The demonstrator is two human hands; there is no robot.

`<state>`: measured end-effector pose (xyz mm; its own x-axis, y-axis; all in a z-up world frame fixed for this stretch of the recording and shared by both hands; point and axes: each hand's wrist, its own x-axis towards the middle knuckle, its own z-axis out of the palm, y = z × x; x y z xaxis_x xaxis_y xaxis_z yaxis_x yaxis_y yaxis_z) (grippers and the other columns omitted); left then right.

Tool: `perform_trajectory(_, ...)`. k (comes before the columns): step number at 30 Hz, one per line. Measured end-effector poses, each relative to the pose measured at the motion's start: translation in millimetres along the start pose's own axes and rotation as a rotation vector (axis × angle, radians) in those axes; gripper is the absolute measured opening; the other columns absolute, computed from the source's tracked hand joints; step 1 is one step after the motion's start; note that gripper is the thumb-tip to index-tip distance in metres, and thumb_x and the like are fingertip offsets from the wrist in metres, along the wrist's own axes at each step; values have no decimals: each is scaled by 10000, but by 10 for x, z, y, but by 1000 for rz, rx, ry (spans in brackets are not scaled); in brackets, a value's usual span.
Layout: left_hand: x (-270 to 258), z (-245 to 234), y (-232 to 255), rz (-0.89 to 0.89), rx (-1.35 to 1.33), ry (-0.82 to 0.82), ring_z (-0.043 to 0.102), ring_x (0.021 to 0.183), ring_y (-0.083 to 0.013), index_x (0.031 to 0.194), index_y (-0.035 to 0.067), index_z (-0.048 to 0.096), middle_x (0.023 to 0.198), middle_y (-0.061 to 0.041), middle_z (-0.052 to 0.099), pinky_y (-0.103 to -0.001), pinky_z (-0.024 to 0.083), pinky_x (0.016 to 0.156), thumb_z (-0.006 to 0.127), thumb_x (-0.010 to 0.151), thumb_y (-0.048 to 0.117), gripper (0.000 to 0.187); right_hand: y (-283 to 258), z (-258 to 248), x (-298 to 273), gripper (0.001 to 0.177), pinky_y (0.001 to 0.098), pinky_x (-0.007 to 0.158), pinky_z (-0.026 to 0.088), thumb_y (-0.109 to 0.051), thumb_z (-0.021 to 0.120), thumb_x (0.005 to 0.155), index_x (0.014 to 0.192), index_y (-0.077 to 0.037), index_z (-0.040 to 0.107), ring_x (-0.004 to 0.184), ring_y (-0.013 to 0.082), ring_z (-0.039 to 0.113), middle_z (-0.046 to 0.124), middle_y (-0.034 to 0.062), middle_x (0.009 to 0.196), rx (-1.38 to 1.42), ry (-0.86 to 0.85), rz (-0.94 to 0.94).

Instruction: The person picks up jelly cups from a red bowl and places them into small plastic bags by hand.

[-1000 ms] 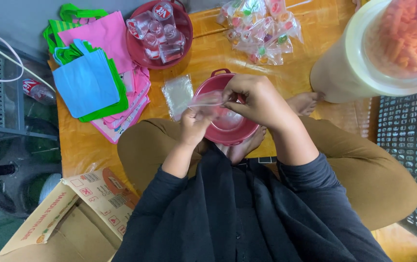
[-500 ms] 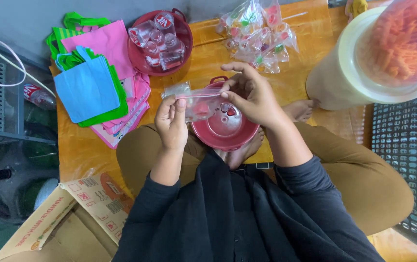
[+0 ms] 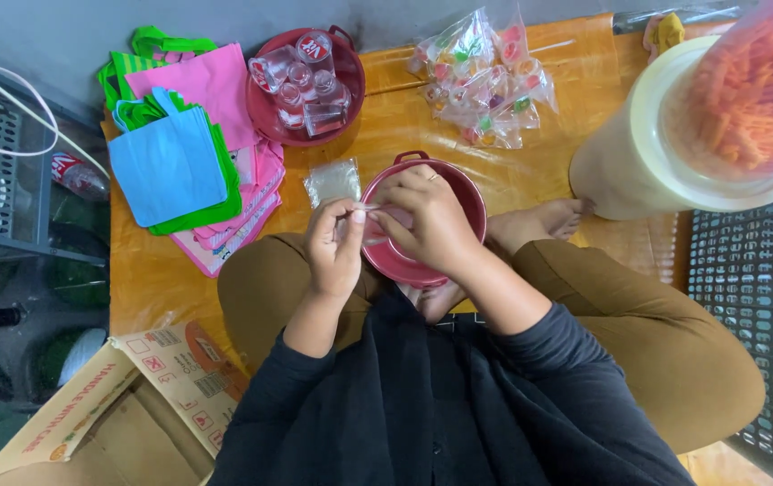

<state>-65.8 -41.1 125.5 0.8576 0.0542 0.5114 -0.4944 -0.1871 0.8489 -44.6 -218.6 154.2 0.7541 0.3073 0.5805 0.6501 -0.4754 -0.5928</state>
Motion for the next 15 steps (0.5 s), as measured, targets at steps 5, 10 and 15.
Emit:
perform_trajectory(5, 45, -40, 130, 66, 53, -61, 637, 821, -232, 1005, 8, 651, 898, -91, 628, -369, 526, 812, 613, 1022, 93, 94, -67, 68, -6, 26, 420, 749, 509, -139, 731, 910, 922, -122, 715, 926, 325, 656, 688, 58, 961, 66, 65, -45)
perform_trajectory(10, 9, -56, -18, 60, 36, -81, 626, 824, -231, 996, 8, 628, 900, -93, 606, -380, 527, 820, 562, 1044, 94, 118, 60, -72, 44, 124, 460, 725, 493, -221, 710, 954, 875, -125, 702, 912, 359, 661, 706, 68, 944, 97, -3, -78)
perform_trajectory(15, 29, -212, -203, -160, -216, 27, 570, 858, -102, 1074, 50, 585, 874, -21, 543, -285, 507, 848, 549, 1072, 151, 107, 17, -280, 89, 129, 489, 749, 500, -171, 753, 920, 861, -91, 671, 895, 398, 652, 680, 105, 903, 130, -34, -4)
